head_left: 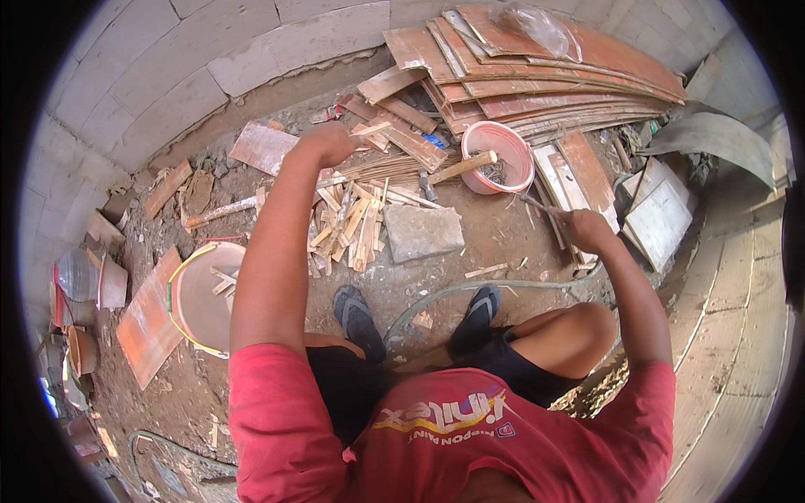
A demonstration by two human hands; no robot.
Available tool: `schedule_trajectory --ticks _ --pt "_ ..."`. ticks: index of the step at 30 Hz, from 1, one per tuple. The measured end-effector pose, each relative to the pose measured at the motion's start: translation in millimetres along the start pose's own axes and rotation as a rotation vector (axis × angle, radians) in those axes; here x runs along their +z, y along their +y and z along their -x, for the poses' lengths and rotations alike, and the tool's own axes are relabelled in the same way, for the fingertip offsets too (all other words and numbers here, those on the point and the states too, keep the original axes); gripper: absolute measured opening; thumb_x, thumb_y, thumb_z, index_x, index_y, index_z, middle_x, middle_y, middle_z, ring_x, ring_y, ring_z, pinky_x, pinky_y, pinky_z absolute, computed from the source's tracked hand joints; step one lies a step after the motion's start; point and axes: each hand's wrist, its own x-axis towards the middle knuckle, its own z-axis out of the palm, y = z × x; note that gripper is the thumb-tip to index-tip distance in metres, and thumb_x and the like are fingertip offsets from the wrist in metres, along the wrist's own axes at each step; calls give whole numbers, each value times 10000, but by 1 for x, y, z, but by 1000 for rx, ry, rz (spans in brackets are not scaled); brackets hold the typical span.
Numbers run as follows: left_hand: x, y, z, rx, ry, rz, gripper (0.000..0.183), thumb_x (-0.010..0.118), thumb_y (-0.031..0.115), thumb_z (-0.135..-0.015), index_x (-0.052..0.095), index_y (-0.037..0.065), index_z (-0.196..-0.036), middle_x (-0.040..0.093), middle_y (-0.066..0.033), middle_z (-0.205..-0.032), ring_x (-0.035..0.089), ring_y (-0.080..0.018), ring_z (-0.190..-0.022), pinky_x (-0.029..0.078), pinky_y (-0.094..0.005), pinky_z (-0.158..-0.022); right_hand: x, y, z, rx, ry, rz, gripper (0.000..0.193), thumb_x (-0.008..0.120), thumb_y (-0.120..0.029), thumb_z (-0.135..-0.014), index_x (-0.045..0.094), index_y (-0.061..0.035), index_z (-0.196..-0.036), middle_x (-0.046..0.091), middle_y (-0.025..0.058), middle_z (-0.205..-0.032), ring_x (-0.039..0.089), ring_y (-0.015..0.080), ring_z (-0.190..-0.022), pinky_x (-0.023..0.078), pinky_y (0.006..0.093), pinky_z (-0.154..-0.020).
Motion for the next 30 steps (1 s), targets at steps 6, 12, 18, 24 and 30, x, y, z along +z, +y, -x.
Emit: schedule_trajectory --ticks 6,12,18,24,30 --pt "22 -50 -15 -69 -60 -57 569 536 421 -921 538 1 -1306 577 -271 -1241 534 -391 -1192 423 -445 -1007 30 30 -119 66 52 111 459 458 -95 -849 615 -191 -1269 694 172 -988 669 342 -935 529 465 -792" --pt "24 -132 51 -237 296 28 611 565 448 -904 499 39 -1353 595 -248 -1232 540 -385 -1195 422 -436 -1011 48 29 -206 104 85 258 279 464 -121 -882 664 -132 -1076 692 140 -1007 682 309 -925 537 453 -744" --pt "39 -249 222 -539 346 287 427 552 359 -905 631 15 -1145 635 -241 -1130 591 -382 -1089 453 -442 -931 128 116 -253 191 16 190 294 427 -161 -908 607 -11 -1086 626 235 -1148 607 397 -1077 500 500 -882" --pt "195 -316 308 -771 22 263 308 488 232 -888 672 10 -997 655 -237 -1040 613 -390 -1020 473 -447 -907 154 91 -278 190 102 -142 362 505 -278 -909 574 -1 -1132 624 180 -1079 613 332 -958 511 467 -798" --pt "306 -334 254 -735 -175 262 309 498 174 -868 678 64 -1094 644 -178 -1185 612 -335 -1106 475 -427 -962 171 129 -212 214 187 -1114 465 576 -386 -907 532 -16 -1186 593 90 -976 594 226 -814 522 419 -675"
